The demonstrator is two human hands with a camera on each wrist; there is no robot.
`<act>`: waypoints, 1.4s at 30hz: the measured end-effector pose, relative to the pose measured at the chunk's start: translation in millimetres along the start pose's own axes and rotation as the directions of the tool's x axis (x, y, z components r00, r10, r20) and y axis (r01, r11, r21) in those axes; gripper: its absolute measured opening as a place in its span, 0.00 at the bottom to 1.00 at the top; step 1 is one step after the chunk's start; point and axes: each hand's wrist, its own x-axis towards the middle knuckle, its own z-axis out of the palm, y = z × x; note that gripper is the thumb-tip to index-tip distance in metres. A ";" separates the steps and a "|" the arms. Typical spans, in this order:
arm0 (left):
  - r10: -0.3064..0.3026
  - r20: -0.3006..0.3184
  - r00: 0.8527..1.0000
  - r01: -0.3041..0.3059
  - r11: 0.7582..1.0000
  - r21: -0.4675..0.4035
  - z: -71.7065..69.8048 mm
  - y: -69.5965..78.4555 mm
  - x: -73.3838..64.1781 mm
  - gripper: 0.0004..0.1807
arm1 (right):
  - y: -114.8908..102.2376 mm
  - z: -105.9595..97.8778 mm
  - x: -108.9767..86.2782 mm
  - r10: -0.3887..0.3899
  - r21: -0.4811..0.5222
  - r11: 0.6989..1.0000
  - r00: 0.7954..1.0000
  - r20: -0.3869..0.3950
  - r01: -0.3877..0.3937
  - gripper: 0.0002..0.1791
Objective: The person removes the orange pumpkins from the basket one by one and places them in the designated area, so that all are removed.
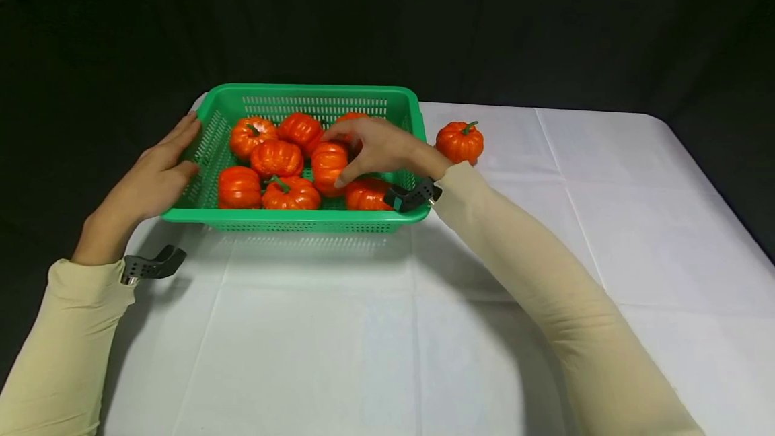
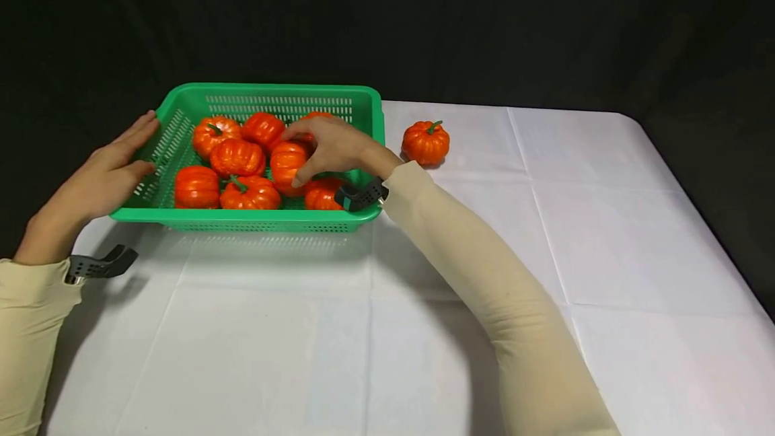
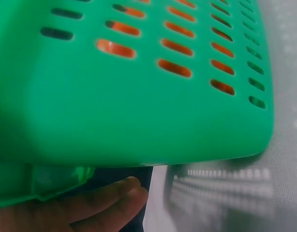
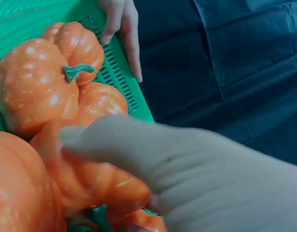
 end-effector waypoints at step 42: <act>-0.010 0.013 1.000 0.010 1.000 0.003 0.2 -1.8 -1.1 0.35 | 4.2 5.0 -18.0 -0.090 0.465 0.855 0.949 -0.303 0.230 0.32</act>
